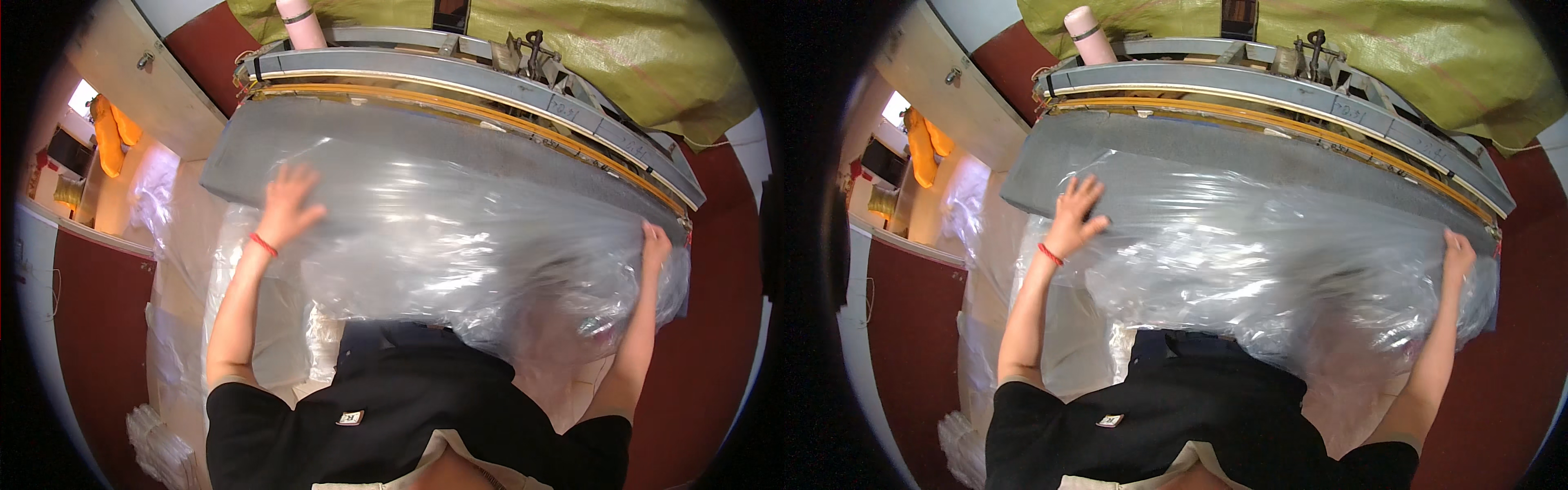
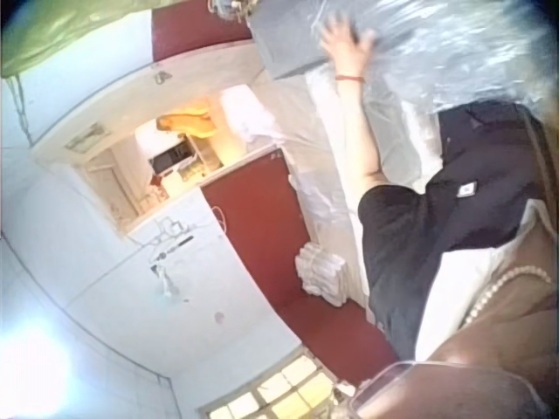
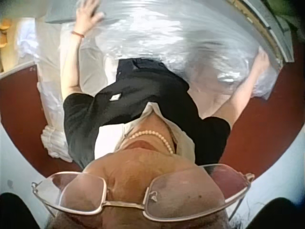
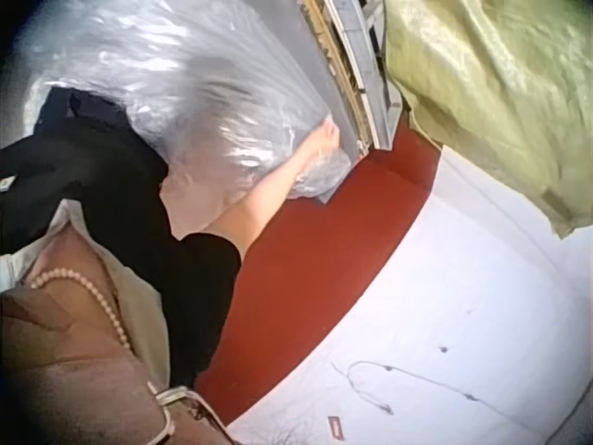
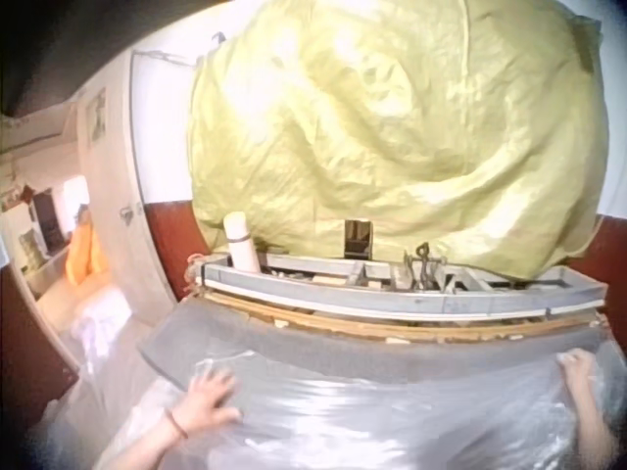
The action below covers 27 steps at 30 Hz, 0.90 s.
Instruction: Sealing large plastic sheets using a heat sealing machine.
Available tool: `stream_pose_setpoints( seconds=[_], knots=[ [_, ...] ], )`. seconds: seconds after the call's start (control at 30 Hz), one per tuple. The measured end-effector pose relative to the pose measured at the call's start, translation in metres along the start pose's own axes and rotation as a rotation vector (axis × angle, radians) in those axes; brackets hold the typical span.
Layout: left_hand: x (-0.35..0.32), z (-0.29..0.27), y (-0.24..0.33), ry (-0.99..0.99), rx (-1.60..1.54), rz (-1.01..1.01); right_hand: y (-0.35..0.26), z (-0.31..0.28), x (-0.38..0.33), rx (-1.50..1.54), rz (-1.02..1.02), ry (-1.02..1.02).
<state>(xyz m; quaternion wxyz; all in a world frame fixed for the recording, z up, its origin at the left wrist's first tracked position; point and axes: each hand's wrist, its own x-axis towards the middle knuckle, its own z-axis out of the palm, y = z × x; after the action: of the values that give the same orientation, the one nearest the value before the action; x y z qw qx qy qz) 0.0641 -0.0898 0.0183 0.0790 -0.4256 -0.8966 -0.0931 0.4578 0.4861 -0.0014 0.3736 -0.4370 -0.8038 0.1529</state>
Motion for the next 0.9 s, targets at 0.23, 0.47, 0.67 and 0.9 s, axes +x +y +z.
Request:
stream_pose_setpoints(
  seconds=[0.23,0.47,0.67,0.9],
  knots=[
    [-0.053,-0.013,0.061,0.403,-0.610,-0.116,0.093,-0.067,-0.007,-0.502,0.160,0.055],
    [-0.176,0.063,0.080,-0.489,-0.388,-0.155,0.077,-0.070,-0.003,-0.532,0.287,0.062],
    [-0.157,0.080,0.143,0.017,-0.942,-0.412,0.090,-0.067,-0.002,-0.501,0.246,0.067],
    [-0.081,0.001,0.043,0.553,-1.761,-0.783,0.085,-0.073,-0.007,-0.458,0.294,0.013]
  ],
)
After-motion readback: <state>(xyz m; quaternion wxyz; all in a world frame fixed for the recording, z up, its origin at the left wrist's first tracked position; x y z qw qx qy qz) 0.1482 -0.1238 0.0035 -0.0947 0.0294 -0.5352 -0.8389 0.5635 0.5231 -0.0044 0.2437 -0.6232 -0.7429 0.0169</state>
